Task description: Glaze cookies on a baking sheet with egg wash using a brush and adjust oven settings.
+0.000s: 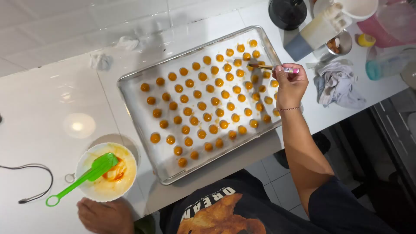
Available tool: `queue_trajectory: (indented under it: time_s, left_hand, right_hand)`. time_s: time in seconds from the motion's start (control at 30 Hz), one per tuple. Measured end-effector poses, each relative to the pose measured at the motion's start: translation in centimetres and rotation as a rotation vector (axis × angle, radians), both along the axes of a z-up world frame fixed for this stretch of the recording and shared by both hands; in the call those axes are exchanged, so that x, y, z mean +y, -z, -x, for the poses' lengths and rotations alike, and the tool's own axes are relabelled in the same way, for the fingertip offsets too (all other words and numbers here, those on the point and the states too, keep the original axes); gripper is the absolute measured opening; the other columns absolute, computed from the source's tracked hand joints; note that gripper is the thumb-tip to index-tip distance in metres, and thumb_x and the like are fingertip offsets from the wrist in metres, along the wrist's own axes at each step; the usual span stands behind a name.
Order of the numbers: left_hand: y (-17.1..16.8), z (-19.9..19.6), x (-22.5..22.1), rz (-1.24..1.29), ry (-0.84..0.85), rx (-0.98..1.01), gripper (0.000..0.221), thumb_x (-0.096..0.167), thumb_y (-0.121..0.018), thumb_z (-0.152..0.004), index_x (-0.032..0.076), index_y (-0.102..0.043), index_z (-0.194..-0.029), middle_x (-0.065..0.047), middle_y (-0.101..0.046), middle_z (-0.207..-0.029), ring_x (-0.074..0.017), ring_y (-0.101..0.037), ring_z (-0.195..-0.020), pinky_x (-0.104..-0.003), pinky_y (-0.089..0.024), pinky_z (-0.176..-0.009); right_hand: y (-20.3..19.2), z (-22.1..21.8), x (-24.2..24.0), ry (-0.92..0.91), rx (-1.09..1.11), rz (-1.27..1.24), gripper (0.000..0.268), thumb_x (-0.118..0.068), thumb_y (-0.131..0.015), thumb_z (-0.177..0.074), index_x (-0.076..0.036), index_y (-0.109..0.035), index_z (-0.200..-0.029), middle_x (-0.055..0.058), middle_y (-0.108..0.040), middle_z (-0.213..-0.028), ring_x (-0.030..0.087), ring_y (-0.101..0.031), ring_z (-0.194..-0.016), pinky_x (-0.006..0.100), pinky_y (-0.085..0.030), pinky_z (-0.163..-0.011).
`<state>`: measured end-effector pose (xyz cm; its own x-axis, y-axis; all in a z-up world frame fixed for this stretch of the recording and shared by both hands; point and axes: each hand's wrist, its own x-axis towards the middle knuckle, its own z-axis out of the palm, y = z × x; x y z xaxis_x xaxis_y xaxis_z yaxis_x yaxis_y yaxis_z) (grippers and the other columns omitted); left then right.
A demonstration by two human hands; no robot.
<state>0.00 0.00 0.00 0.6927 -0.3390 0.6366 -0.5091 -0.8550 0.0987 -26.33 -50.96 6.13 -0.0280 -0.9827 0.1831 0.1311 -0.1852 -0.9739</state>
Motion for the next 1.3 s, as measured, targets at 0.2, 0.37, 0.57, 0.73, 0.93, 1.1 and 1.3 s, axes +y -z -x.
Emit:
queue_trajectory:
  time_s: [0.2,0.37,0.57,0.73,0.93,1.1,1.3]
  left_hand:
    - [-2.8,0.2,-3.1,-0.059,0.003,-0.009,0.029,0.01,-0.054,-0.123,-0.014,-0.059,-0.106,-0.024,-0.047,-0.092,-0.0425,-0.046,-0.079,-0.05,-0.038,-0.071]
    - [-2.4,-0.1,-3.3,-0.085,0.065,0.046,0.03,0.01,-0.05,-0.122,-0.012,-0.057,-0.102,-0.024,-0.045,-0.09,-0.0435,-0.044,-0.083,-0.049,-0.036,-0.078]
    - [0.3,-0.8,-1.0,-0.101,0.058,0.031,0.04,0.019,-0.046,-0.119,-0.017,-0.063,-0.121,-0.029,-0.052,-0.1,-0.0487,-0.049,-0.091,-0.054,-0.042,-0.083]
    - [4.6,-1.0,1.6,-0.131,-0.136,0.019,0.047,0.028,-0.056,-0.118,-0.01,-0.065,-0.143,-0.033,-0.067,-0.142,-0.0514,-0.06,-0.125,-0.06,-0.046,-0.088]
    - [3.2,-0.5,0.8,-0.083,-0.137,0.133,0.051,0.025,-0.057,-0.11,-0.01,-0.06,-0.148,-0.032,-0.059,-0.146,-0.0544,-0.054,-0.126,-0.066,-0.043,-0.079]
    - [5.1,-1.0,2.0,-0.079,-0.128,0.076,0.046,0.022,-0.059,-0.113,-0.005,-0.058,-0.15,-0.031,-0.061,-0.148,-0.0552,-0.056,-0.127,-0.067,-0.044,-0.08]
    - [4.2,-0.8,2.1,-0.059,-0.107,0.221,0.062,0.03,-0.057,-0.106,-0.014,-0.057,-0.15,-0.034,-0.054,-0.153,-0.0564,-0.047,-0.131,-0.071,-0.039,-0.083]
  right_hand:
    - [4.1,-1.5,-6.7,-0.194,0.247,0.115,0.016,0.002,-0.076,-0.095,-0.008,-0.065,-0.101,0.01,-0.075,-0.098,0.014,-0.073,-0.091,0.025,-0.064,-0.082]
    - [5.3,-3.6,-7.6,-0.29,0.297,0.167,0.018,0.005,-0.076,-0.095,-0.008,-0.066,-0.102,0.007,-0.074,-0.097,0.013,-0.07,-0.089,0.025,-0.062,-0.081]
    - [6.6,-2.3,-7.6,-0.268,0.437,0.193,0.017,-0.001,-0.076,-0.097,-0.01,-0.064,-0.103,0.005,-0.073,-0.096,0.013,-0.07,-0.089,0.025,-0.06,-0.081]
    - [5.9,-1.6,-6.9,-0.194,0.514,0.158,0.017,-0.001,-0.078,-0.096,-0.011,-0.065,-0.1,0.005,-0.074,-0.093,0.011,-0.072,-0.087,0.024,-0.062,-0.08]
    - [5.2,-3.3,-6.8,-0.299,0.371,0.264,0.014,-0.003,-0.075,-0.099,-0.007,-0.065,-0.107,0.01,-0.073,-0.105,0.016,-0.071,-0.099,0.027,-0.061,-0.088]
    - [2.1,-3.9,-7.0,-0.383,0.771,0.573,0.009,0.002,-0.067,-0.098,-0.005,-0.062,-0.1,0.009,-0.068,-0.098,0.022,-0.064,-0.088,0.035,-0.053,-0.08]
    - [1.1,-5.5,-8.7,-0.622,0.755,0.473,0.009,0.0,-0.067,-0.101,-0.006,-0.062,-0.104,0.008,-0.071,-0.1,0.018,-0.066,-0.09,0.026,-0.051,-0.063]
